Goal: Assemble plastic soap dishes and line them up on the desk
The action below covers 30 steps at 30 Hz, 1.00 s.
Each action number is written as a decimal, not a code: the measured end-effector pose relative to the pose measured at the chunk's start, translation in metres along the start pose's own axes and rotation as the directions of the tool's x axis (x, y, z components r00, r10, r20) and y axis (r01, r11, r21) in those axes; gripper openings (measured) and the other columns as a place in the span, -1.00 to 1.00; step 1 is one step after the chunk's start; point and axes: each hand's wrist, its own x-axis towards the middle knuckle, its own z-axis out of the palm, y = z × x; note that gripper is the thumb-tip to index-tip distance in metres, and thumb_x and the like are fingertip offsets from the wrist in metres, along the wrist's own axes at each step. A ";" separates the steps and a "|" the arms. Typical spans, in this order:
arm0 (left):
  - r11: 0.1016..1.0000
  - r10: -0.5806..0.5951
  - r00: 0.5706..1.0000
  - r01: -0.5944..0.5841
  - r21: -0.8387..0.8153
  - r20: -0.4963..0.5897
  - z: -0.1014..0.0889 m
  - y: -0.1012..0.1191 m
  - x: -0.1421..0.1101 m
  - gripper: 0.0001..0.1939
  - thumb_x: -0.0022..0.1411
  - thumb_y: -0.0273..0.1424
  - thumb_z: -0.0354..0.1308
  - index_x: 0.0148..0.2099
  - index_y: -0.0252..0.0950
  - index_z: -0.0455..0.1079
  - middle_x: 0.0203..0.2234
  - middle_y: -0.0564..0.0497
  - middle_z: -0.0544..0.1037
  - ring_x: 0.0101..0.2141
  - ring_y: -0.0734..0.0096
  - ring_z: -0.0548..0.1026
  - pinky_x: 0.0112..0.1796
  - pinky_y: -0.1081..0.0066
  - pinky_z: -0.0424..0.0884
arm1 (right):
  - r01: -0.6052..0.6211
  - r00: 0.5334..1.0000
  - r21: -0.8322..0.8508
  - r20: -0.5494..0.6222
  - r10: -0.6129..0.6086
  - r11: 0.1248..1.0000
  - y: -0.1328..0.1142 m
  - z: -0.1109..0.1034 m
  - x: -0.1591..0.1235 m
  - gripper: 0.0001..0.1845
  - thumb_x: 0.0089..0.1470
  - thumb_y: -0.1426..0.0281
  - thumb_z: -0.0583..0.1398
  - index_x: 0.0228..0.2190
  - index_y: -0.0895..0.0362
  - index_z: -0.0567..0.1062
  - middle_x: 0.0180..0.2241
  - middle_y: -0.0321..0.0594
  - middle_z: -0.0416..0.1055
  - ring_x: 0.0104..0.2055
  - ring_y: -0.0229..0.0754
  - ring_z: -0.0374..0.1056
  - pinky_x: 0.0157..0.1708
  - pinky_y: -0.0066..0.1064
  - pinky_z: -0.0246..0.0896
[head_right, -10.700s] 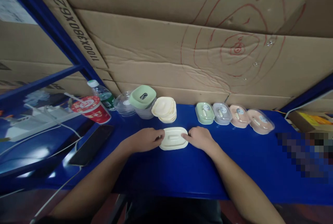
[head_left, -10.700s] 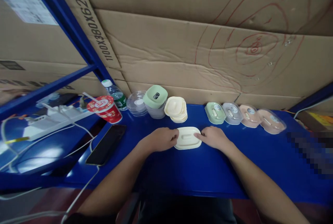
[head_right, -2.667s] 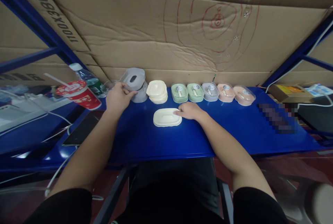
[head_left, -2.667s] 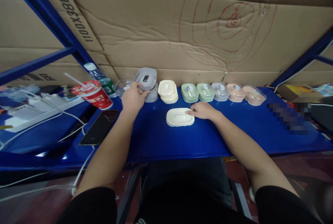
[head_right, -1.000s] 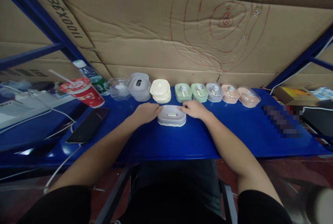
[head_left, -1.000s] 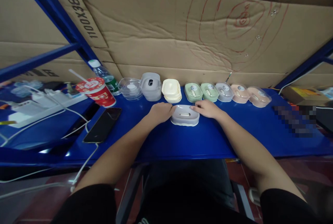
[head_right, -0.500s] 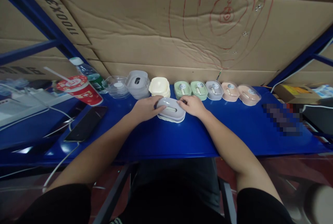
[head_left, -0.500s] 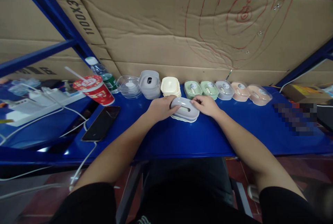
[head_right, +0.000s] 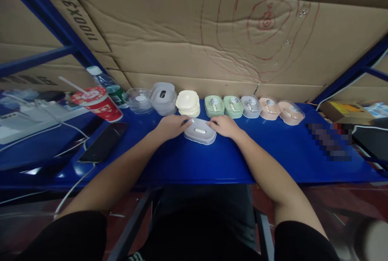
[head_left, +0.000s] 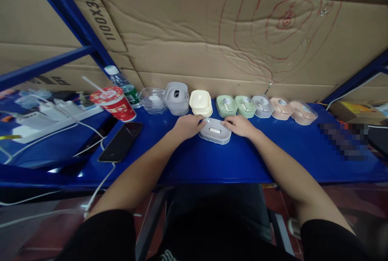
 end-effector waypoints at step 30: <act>0.795 -0.605 0.473 0.399 -0.456 -0.640 -0.069 -0.105 -0.017 -0.67 0.40 -0.15 0.25 -0.03 -0.27 0.31 -0.02 -0.04 0.54 0.00 0.20 0.49 0.06 0.20 0.38 | 0.054 0.999 0.007 0.011 -0.054 0.999 0.006 0.000 0.000 -0.51 0.41 0.00 0.11 -0.16 0.08 0.66 -0.31 -0.17 0.65 -0.29 -0.11 0.50 -0.34 -0.35 0.15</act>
